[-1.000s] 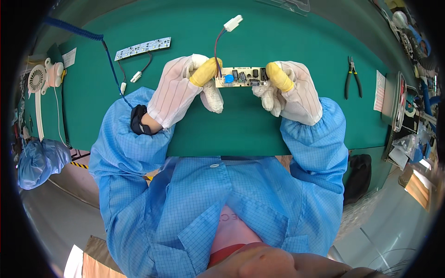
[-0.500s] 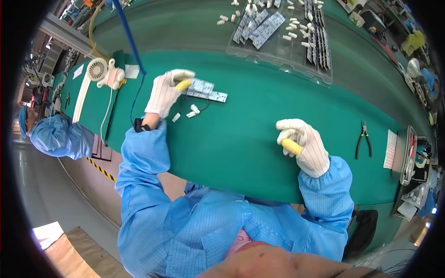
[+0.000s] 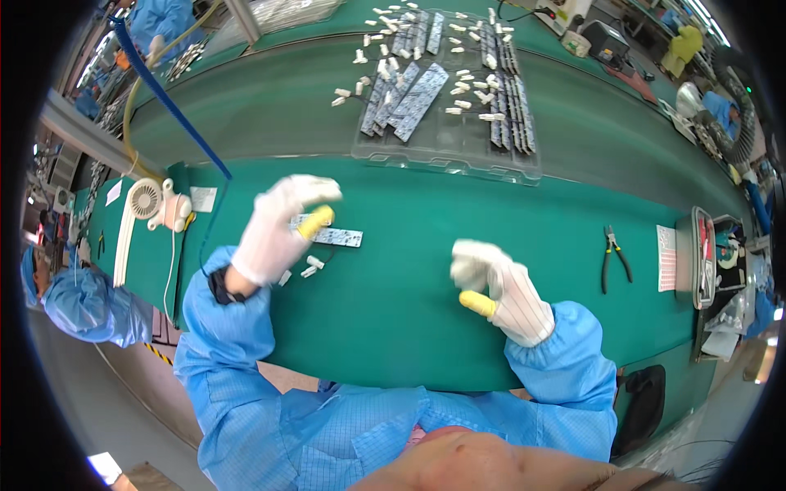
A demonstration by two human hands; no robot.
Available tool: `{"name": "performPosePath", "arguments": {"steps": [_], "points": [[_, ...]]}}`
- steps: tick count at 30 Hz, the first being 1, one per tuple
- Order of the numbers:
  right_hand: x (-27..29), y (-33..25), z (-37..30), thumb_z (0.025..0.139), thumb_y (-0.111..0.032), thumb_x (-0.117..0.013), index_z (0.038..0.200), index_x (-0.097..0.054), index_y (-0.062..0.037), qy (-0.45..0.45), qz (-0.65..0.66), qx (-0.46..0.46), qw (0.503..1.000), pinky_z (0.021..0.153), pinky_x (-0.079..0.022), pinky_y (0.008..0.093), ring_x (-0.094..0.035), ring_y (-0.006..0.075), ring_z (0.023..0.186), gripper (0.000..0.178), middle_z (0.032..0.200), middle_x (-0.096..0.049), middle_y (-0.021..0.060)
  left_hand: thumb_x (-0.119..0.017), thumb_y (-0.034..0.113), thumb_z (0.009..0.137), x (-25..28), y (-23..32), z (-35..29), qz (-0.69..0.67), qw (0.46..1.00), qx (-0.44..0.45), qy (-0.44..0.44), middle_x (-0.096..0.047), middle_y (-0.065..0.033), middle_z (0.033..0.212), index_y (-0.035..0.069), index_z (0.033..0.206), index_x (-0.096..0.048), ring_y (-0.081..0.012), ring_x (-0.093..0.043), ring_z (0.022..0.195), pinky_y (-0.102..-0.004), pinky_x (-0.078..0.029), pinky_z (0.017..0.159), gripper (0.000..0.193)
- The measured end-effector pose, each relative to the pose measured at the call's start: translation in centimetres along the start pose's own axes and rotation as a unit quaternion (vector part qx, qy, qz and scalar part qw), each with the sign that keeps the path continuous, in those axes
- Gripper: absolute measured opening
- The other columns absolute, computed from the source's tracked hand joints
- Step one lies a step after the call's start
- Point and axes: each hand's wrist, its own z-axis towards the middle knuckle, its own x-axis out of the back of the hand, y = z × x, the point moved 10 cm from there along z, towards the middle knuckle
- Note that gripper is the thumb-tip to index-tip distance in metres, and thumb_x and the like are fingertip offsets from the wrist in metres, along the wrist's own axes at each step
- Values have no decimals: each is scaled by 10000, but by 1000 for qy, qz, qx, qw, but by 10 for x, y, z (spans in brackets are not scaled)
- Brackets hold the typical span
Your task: Assembling and inspecting electronic components on printed circuit boards at a manual assembly station.
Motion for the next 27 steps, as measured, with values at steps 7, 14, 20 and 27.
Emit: {"name": "performPosePath", "arguments": {"steps": [7,14,20,27], "points": [[116,10,115,596,-414,-851,1435,-112,56,239,-429,53,869,1060,-344,441,-353,442,1270,1212,1367,-321,304,-658,235,820,-133,102,-62,-92,957,-151,-229,-640,12,1033,155,988,-646,-207,-599,892,-348,-485,732,186],[130,10,205,588,-504,-838,1459,-168,-117,143,-572,-252,767,1007,-338,598,-351,432,1287,1165,1395,-353,211,-636,218,838,-140,90,-63,-157,950,-174,-204,-632,16,1059,169,1020,-641,-185,-588,918,-340,-477,770,188],[166,101,226,646,-439,-810,1458,-174,-217,74,-517,-294,801,1023,-319,572,-353,423,1288,1055,1418,-338,193,-612,239,867,-137,90,-66,-177,946,-180,-201,-634,-9,1079,143,1040,-638,-205,-588,938,-347,-481,792,199],[126,95,258,729,-130,-730,1469,-200,-76,25,-449,-203,870,991,-410,422,-468,352,1249,911,1422,-392,192,-610,243,867,-127,76,-75,-153,966,-126,-169,-628,-23,1077,135,1036,-634,-214,-588,943,-355,-484,797,202]]}}
